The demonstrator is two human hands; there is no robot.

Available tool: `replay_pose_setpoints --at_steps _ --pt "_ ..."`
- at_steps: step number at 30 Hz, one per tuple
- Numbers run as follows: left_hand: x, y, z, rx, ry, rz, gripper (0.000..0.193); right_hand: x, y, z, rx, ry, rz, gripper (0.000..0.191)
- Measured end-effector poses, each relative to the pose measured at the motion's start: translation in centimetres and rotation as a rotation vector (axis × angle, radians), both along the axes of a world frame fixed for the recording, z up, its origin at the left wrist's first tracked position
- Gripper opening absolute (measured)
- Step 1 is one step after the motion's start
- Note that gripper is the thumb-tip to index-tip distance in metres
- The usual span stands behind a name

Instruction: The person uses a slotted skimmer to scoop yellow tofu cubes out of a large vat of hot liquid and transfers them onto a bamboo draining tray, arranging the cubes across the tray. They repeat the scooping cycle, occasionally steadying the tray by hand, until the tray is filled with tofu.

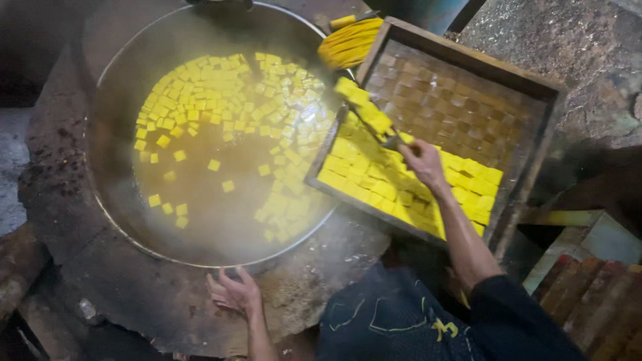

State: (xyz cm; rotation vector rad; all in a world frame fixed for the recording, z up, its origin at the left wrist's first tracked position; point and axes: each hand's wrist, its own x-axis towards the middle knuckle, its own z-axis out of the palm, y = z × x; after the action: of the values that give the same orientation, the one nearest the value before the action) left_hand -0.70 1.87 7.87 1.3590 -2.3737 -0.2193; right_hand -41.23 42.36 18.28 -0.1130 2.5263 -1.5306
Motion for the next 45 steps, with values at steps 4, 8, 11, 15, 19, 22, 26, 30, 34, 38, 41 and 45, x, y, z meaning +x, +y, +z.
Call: replay_pose_setpoints --at_steps 4,8,11,15,19,22,26,30,34,38,41,45 --pt "-1.9 2.5 0.9 -0.030 0.109 -0.020 0.045 -0.5 7.5 2.7 0.297 0.126 -0.052 0.038" --pt "-3.5 5.8 2.1 -0.041 0.256 -0.117 0.041 -3.2 9.8 2.7 0.412 0.261 0.042 0.039" --pt "-3.2 7.9 3.2 -0.006 0.249 -0.149 0.039 -5.2 9.9 2.1 0.676 0.343 0.155 0.043" --pt "-1.4 10.0 4.2 -0.054 0.299 -0.125 0.032 -5.7 10.4 2.2 0.725 0.515 0.193 0.037" --pt "1.8 12.8 5.1 -0.059 0.286 -0.024 0.031 -4.2 10.9 2.8 0.709 0.588 0.218 0.032" --pt "2.9 14.7 5.6 -0.010 0.259 0.033 0.031 -2.4 11.1 3.4 0.670 0.588 0.266 0.028" --pt "3.2 16.6 6.4 0.038 0.264 0.062 0.029 -1.1 12.5 3.5 0.619 0.562 0.166 0.028" --pt "2.5 17.1 6.9 0.014 0.287 0.034 0.030 -0.3 14.1 1.4 0.645 0.537 0.211 0.029" --pt "1.0 16.2 6.4 -0.013 0.373 -0.084 0.033 -0.1 14.8 -0.3 0.518 0.472 0.051 0.032" --pt "-0.1 14.0 6.1 -0.036 0.390 -0.088 0.031 1.8 11.3 -1.0 0.253 0.452 -0.129 0.032" --pt "0.1 12.3 6.7 -0.039 0.431 -0.040 0.033 5.1 5.6 0.6 -0.091 0.214 -0.065 0.029" --pt "1.8 10.4 7.7 0.078 0.363 0.035 0.036 10.8 -3.6 1.4 -0.305 0.107 0.152 0.024"
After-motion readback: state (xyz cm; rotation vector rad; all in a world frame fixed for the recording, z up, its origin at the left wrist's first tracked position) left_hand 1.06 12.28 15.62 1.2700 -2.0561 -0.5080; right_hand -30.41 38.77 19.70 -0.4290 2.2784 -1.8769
